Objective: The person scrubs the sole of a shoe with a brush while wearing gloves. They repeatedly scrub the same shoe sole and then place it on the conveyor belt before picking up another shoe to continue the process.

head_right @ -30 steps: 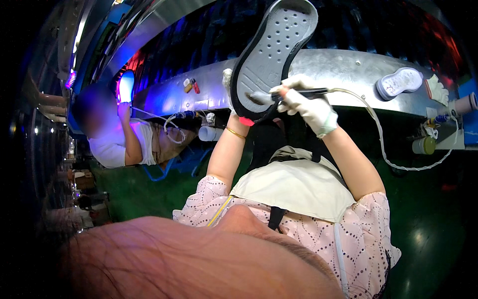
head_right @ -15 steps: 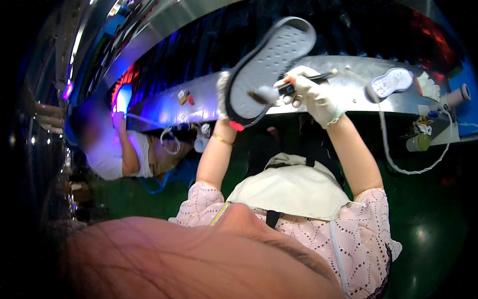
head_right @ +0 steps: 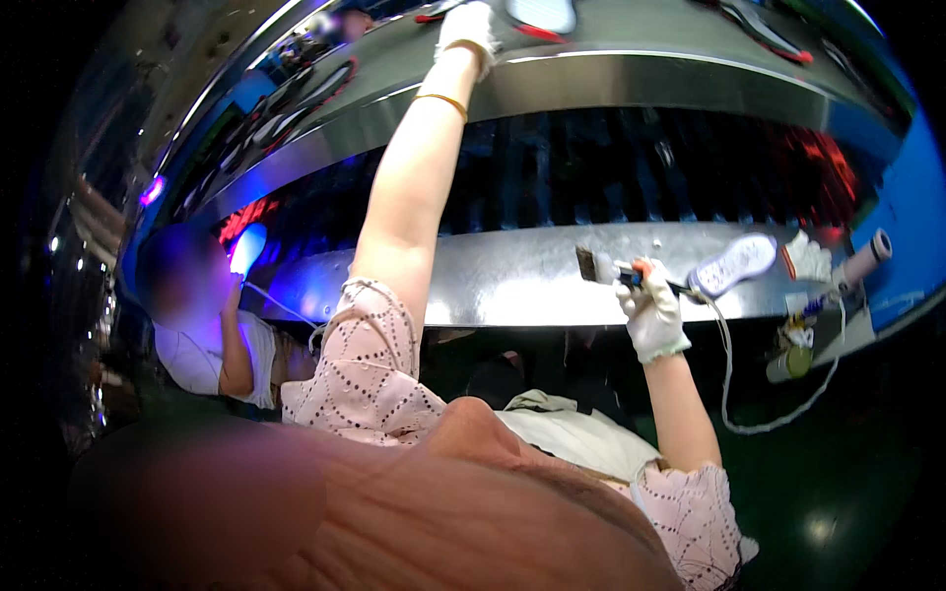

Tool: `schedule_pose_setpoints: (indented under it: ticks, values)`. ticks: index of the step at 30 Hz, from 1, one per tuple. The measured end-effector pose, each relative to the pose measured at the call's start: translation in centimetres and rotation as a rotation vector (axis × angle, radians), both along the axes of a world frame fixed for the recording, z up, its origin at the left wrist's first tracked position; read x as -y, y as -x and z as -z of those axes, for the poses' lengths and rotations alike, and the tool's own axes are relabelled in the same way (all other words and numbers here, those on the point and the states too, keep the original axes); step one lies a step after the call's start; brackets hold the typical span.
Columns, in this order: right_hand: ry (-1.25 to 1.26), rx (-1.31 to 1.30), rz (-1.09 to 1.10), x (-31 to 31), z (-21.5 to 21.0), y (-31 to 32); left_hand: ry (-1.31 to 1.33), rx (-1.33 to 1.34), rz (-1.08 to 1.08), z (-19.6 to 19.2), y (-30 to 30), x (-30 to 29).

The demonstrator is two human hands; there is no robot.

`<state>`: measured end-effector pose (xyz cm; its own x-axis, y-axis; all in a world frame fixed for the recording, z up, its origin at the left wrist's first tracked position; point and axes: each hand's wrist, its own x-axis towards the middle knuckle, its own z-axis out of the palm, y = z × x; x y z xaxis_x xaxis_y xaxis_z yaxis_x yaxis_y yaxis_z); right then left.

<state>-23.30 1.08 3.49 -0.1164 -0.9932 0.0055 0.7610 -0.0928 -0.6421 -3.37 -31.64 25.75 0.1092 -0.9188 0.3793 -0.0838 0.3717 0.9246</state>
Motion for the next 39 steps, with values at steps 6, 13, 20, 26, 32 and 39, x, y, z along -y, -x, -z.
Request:
schedule_pose_setpoints:
  ticks: [6,13,20,26,32,39]
  values:
    - [-0.075,-0.096,0.037,0.9,1.0,1.1,0.079,1.124,-0.673,1.4,-11.3,-0.2]
    - [-0.120,-0.151,0.031,3.0,3.3,1.9,-0.296,1.470,-1.209,-0.4,-27.0,-2.8]
    - [-0.216,-0.173,0.064,4.0,4.5,1.9,-0.499,1.576,-1.010,-0.6,-34.4,0.1]
    - [-0.259,-0.149,0.041,4.3,5.5,1.1,-0.104,1.672,-1.161,-0.7,-34.1,0.5]
    - [-0.170,-0.198,-0.008,3.9,4.1,-0.4,0.440,1.629,-0.962,1.1,-31.4,-6.0]
    - [-0.045,-0.231,-0.019,2.9,1.4,-0.8,0.562,1.133,-0.637,10.4,-21.1,-20.2]
